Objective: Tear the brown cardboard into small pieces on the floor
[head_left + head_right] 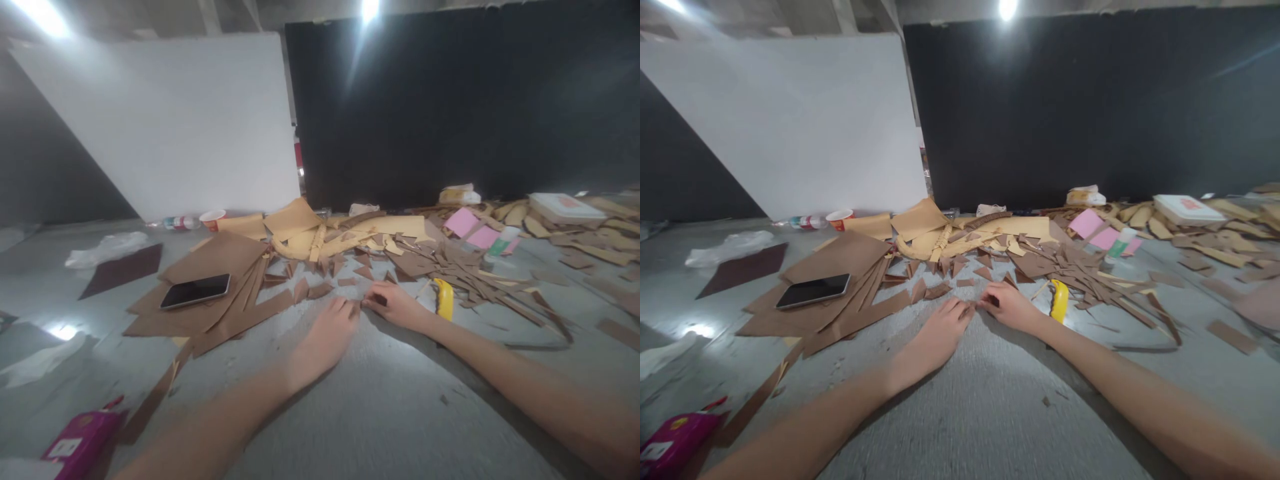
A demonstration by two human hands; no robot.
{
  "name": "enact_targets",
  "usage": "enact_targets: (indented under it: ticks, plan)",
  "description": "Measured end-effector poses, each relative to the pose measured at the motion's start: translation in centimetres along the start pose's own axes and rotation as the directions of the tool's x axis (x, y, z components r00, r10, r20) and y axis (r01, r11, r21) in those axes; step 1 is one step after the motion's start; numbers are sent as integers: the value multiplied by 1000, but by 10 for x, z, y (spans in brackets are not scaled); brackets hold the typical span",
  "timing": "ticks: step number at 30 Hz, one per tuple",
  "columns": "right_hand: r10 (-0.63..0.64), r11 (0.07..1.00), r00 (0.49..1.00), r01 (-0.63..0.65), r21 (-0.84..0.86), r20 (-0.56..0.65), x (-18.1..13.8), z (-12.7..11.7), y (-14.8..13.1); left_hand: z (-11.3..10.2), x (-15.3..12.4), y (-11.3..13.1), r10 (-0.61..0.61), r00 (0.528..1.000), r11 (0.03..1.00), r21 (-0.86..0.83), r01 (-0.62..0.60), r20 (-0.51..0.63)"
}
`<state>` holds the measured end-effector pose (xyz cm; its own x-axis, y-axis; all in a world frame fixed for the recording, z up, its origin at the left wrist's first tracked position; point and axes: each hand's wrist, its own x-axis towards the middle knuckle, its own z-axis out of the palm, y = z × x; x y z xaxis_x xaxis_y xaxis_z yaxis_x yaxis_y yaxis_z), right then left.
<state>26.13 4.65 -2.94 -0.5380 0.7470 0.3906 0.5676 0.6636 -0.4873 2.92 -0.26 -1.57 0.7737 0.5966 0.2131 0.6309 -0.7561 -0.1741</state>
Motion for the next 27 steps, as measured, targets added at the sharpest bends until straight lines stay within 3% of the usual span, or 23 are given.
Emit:
enact_targets:
  ticks: [5, 15, 21, 27]
  plan:
    - [127, 991, 992, -127, 49, 10, 3, 2, 0, 0, 0, 1, 0, 1000, 1000, -2, 0, -19]
    - [314, 949, 947, -311, -47, 65, 11, 5, 4, 3, 1, 0, 6, 1000, 1000, 16, -6, -25]
    - [333, 941, 940, -327, -86, 75, 14, 4, 3, 0, 2, 2, 24, 1000, 997, 77, -23, -11]
    - [329, 941, 942, -322, -107, 60, 13, 4, -1, 4, 1, 0, 10, 999, 999, -37, -12, -53]
